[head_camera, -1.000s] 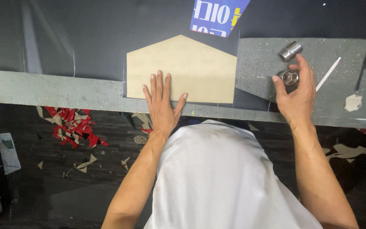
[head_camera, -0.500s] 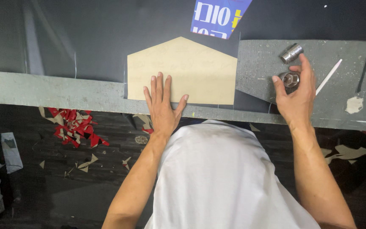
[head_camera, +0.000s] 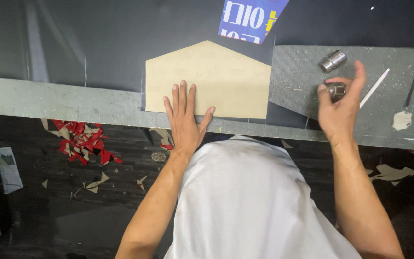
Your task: The person uses a template and shears to cut a black sheet into a specific shape, then marks and cuts a beige sheet using the same template. They also measure and mark a newspaper page on the black sheet using a ruler and weights.
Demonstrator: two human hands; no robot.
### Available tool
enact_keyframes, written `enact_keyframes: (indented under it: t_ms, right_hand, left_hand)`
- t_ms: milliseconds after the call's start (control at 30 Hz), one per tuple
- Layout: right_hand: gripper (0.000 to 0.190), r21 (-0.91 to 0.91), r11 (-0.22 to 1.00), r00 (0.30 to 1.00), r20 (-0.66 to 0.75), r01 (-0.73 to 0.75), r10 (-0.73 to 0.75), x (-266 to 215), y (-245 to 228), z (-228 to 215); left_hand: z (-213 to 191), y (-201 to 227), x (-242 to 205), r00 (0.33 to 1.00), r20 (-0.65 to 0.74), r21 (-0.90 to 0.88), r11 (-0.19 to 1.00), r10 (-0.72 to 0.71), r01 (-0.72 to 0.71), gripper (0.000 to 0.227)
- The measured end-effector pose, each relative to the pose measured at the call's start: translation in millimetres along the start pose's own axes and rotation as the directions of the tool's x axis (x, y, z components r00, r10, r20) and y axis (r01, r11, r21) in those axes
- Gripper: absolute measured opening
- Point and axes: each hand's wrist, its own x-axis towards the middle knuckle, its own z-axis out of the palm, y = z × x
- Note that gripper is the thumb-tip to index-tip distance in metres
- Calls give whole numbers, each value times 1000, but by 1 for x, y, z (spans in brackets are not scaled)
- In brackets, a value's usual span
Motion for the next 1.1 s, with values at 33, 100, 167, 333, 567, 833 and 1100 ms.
enact_keyframes:
  t_ms: [33,100,167,333,567,833,1100]
  right_hand:
    - [74,31,1000,1000,-18,2,-1,4,4,-1]
    - [61,94,996,999,-49,6,-2,16,11,-1]
    - [54,83,993,992,-94,-81,89,29,16,2]
    - [44,-26,983,981,-82,-181,178,55,16,3]
    - [15,-175,982,996,66,65,-55,75,-14,8]
    - [18,-193,833,840,298,519,-454,17,-100,69]
    - [45,-145,860,867,188,489,-461,-6,-166,89]
  left_hand:
    - [-1,0,0,1000,0,-8,1000,-1,1,78]
    - [-3,0,-1,1000,-16,-8,1000,-3,3,77]
    - [-3,2,-1,1000,-17,-19,1000,-1,1,77]
    - [-6,1,0,1000,-19,-10,1000,1,-2,77]
    - [-9,-1,-1,999,-39,-31,999,8,-9,76]
    - [-17,-1,7,999,-30,2,1000,23,-23,74]
    - [-45,-15,19,996,22,-59,995,85,-83,65]
